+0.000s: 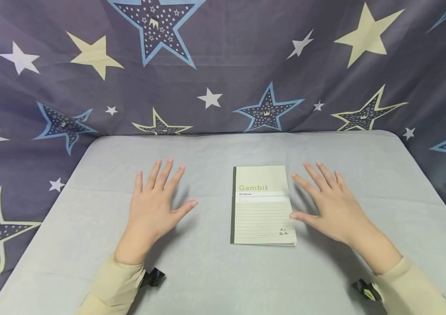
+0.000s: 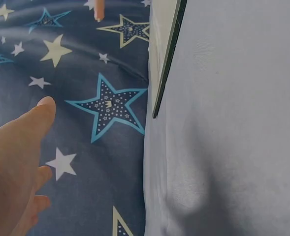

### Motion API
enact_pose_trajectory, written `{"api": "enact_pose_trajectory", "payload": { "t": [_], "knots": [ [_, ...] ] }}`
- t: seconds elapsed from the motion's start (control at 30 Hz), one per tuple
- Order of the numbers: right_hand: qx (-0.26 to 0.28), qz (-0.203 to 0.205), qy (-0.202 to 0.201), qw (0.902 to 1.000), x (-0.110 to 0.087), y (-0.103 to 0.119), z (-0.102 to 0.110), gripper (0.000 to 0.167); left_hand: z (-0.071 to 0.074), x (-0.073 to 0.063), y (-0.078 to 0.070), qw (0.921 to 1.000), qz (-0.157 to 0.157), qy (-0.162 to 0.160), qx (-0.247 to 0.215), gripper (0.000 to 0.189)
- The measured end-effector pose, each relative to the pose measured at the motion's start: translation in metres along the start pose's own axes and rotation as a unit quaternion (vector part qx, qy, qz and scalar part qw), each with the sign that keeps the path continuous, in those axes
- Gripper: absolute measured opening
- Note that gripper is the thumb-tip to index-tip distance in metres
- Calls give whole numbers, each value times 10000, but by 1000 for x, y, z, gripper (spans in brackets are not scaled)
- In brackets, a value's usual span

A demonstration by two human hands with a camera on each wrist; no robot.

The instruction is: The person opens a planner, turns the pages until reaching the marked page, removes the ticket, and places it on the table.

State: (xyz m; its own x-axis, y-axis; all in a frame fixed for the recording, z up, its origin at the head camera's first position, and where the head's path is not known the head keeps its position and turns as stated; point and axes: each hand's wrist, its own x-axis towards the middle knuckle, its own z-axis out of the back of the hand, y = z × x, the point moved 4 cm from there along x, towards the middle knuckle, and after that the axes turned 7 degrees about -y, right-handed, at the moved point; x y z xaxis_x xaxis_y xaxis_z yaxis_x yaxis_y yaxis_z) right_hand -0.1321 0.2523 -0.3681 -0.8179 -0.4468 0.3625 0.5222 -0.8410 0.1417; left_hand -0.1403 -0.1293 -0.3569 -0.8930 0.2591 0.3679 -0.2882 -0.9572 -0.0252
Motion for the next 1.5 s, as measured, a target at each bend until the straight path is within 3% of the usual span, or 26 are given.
{"api": "enact_pose_trajectory", "payload": {
  "t": [0.37,0.67,1.0,1.33,1.5],
  "knots": [
    [367,240,300,9986,-28,24,-22,95,-3,-1,1,9999,-19,-48,-93,87],
    [452,116,330,9984,-42,28,-29,101,-5,-1,-1,9998,-5,54,-179,84],
    [571,-255,301,9976,-41,25,-31,107,-3,-2,-1,9996,14,152,-238,83],
    [1114,-539,647,9902,-34,38,-28,100,-12,-2,1,9947,-141,386,-943,77],
    [1297,-593,313,9893,-31,46,-20,102,-18,-2,7,9890,-142,353,-1428,76]
  ]
}}
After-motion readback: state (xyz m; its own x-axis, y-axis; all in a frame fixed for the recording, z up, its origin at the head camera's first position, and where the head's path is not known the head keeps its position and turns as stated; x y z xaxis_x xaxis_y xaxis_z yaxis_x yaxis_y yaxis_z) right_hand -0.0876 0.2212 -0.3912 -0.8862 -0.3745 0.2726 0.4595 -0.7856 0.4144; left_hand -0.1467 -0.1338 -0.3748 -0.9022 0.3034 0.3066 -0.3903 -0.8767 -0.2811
